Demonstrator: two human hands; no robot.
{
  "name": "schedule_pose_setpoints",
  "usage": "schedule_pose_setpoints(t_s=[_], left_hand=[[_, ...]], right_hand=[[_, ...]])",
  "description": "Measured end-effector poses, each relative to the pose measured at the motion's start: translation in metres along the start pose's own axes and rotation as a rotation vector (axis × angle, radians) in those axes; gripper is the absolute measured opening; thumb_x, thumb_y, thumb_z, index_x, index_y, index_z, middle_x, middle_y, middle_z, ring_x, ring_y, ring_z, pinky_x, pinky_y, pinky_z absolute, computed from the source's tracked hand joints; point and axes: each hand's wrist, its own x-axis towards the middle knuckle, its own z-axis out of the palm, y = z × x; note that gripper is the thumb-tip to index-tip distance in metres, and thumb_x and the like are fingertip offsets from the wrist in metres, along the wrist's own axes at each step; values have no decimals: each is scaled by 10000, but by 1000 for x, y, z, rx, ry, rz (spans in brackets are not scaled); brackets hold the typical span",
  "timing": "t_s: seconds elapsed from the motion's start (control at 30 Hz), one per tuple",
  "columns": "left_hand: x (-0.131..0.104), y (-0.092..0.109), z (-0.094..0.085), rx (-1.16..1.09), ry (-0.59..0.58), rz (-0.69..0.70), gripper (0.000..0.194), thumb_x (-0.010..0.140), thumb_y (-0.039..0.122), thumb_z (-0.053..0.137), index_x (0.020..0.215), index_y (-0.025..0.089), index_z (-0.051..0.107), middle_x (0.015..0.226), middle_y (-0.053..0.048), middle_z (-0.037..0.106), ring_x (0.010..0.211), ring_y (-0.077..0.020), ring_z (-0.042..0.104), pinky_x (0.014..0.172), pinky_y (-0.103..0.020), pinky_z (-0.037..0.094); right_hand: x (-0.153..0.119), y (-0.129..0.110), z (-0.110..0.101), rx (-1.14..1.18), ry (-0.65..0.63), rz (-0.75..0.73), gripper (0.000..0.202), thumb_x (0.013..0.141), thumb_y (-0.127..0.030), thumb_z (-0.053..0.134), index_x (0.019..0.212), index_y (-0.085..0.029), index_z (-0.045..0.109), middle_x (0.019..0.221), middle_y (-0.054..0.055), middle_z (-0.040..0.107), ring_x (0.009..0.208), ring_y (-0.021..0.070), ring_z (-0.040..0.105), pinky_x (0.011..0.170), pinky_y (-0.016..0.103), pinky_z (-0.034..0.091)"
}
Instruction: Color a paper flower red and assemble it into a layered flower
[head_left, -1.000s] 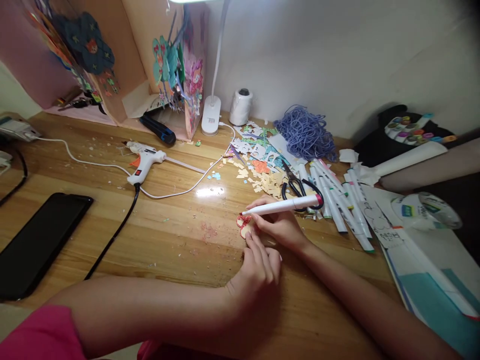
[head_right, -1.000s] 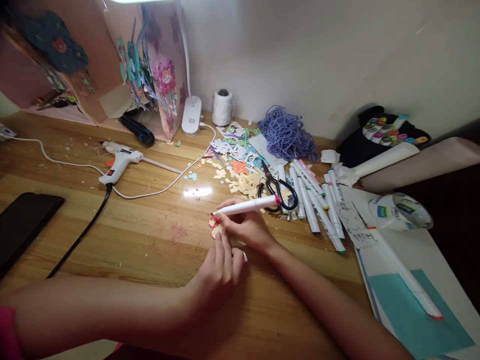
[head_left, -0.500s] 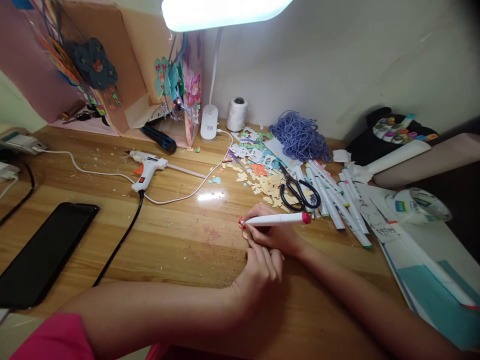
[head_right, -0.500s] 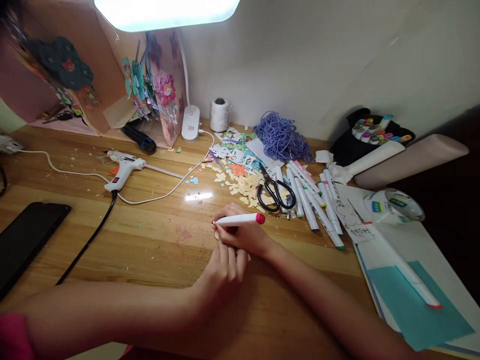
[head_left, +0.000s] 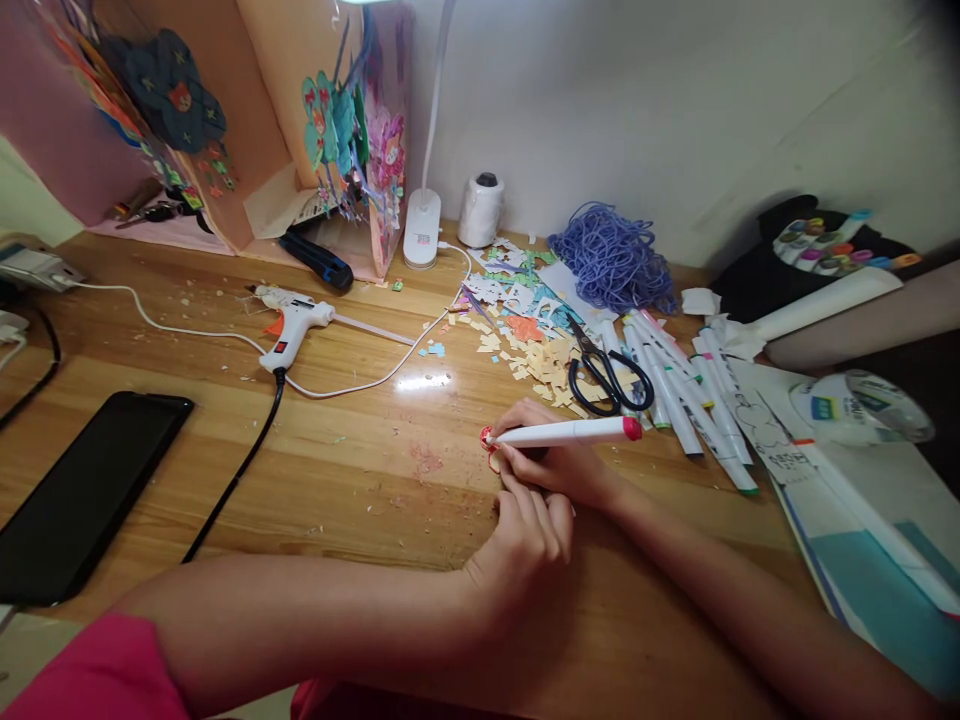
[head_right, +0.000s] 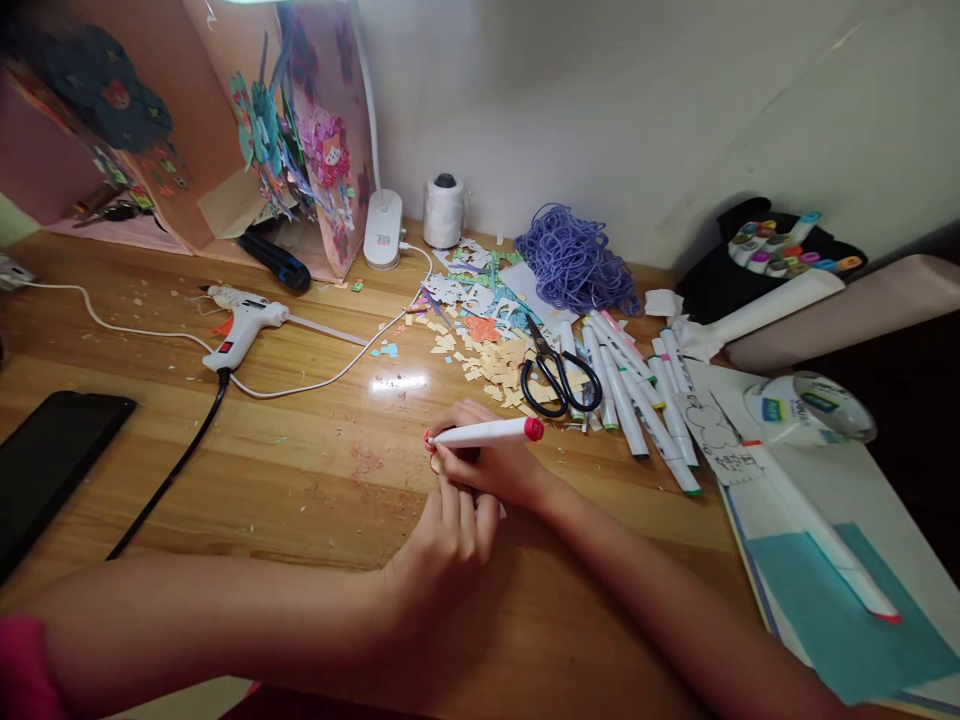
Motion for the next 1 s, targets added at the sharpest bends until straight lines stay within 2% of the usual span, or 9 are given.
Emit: schedule_pose_setpoints(t_s=[0.1, 0.3, 0.47, 0.67, 0.73, 0.87, 1.0], left_hand=[[0, 0, -1, -24, -2, -4, 240, 914, 221, 448, 845, 35, 584, 977, -272, 659, 890, -314, 667, 616, -295, 517], [-2, 1, 1, -134, -19, -12, 205, 902, 226, 481, 830, 78, 603, 977, -239, 672, 946, -307, 650, 679, -324, 519], [-2, 1, 2, -117, -12, -18, 215, 909, 226, 465, 843, 79, 608, 981, -228, 675, 934, -300, 656, 680, -329, 517], [1, 1, 1, -11, 47, -25, 258, 917, 239, 447, 830, 39, 584, 922, -266, 674, 851, -319, 675, 621, -311, 504], [1, 1, 1, 4, 44, -24, 247, 914, 240, 448, 837, 44, 578, 937, -265, 672, 860, -322, 673, 623, -314, 503], [1, 1, 2, -4, 51, -26, 248, 910, 264, 459, 756, 91, 549, 938, -250, 678, 870, -316, 672, 603, -299, 497], [0, 1, 2, -4, 51, -24, 234, 905, 257, 470, 754, 98, 551, 917, -230, 689, 887, -310, 669, 602, -295, 496]], right_hand=[[0, 0, 0, -19, 14, 17, 83, 785, -133, 538, 828, -205, 544, 788, 27, 616, 746, 169, 571, 701, 314, 456], [-2, 2, -1, -1, -1, 23, 84, 789, -128, 527, 821, -203, 545, 785, 24, 615, 747, 169, 563, 694, 311, 446], [-1, 1, -1, 32, -13, 29, 80, 800, -132, 533, 833, -199, 561, 795, 26, 618, 758, 162, 561, 695, 297, 442], [1, -3, -1, 41, 0, 77, 46, 811, -166, 543, 835, -195, 570, 796, 36, 624, 770, 170, 574, 720, 313, 447], [0, -4, -3, 108, -28, 99, 49, 817, -180, 536, 844, -193, 574, 820, 42, 623, 774, 171, 588, 713, 310, 460], [-2, -3, -4, 328, -80, 199, 96, 849, -212, 494, 899, -176, 568, 839, 47, 607, 699, 145, 612, 599, 258, 481], [-2, -3, -4, 341, -81, 215, 91, 839, -213, 502, 894, -166, 559, 822, 45, 601, 691, 145, 608, 582, 249, 479]])
